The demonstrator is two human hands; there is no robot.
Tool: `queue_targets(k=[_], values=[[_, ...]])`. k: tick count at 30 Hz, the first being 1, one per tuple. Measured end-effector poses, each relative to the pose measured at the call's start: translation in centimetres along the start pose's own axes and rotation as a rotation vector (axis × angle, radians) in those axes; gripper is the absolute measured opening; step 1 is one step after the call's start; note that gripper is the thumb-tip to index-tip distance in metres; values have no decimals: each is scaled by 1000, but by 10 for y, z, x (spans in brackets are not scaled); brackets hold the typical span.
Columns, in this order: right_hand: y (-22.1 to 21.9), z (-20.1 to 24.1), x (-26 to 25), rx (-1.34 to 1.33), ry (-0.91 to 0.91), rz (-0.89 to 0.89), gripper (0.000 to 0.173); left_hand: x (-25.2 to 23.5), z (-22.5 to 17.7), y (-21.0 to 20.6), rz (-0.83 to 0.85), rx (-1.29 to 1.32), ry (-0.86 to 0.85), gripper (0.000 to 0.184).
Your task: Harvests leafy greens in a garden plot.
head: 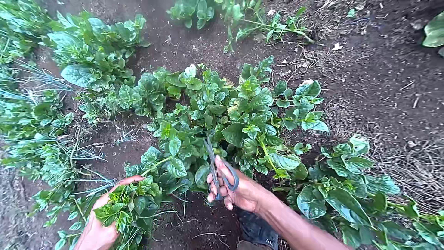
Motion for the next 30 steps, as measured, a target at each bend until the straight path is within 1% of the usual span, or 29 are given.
queue_targets(k=[2,4,8,12,16,20,22,24,27,29,30], values=[[9,-24,6,-55,-49,-7,61,-3,-4,4,-32,-8,8,35],[10,-31,11,-93,-57,7,62,-2,-7,-1,22,11,-17,37],[4,-17,3,-76,-68,17,63,-2,-27,-27,241,-28,-66,38],[-1,-2,-5,-93,-92,-13,61,5,-44,-51,355,-160,-107,39],[-10,1,-10,-206,2,-81,57,9,-49,-60,358,-208,-115,35],[-4,-6,-7,-262,113,-195,44,16,-43,-68,364,-204,-121,35],[0,-7,-4,-230,142,-238,45,20,-38,-70,350,-158,-132,37],[0,-6,1,-185,161,-220,48,27,-37,-62,289,-89,-133,37],[-1,1,21,1,204,-173,51,47,-39,-20,103,59,-119,40],[0,3,41,173,249,-154,60,66,-39,12,3,111,-107,35],[1,3,54,265,277,-164,61,73,-39,23,-24,122,-106,31]])
Point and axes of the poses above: each hand's wrist, its own x-axis away from the middle knuckle, its own y-axis out of the back of the hand, z = x × y, the point moved 10 cm from there along -x, towards the middle knuckle, and after that the axes turned 10 degrees about z, right-handed, at the moved point
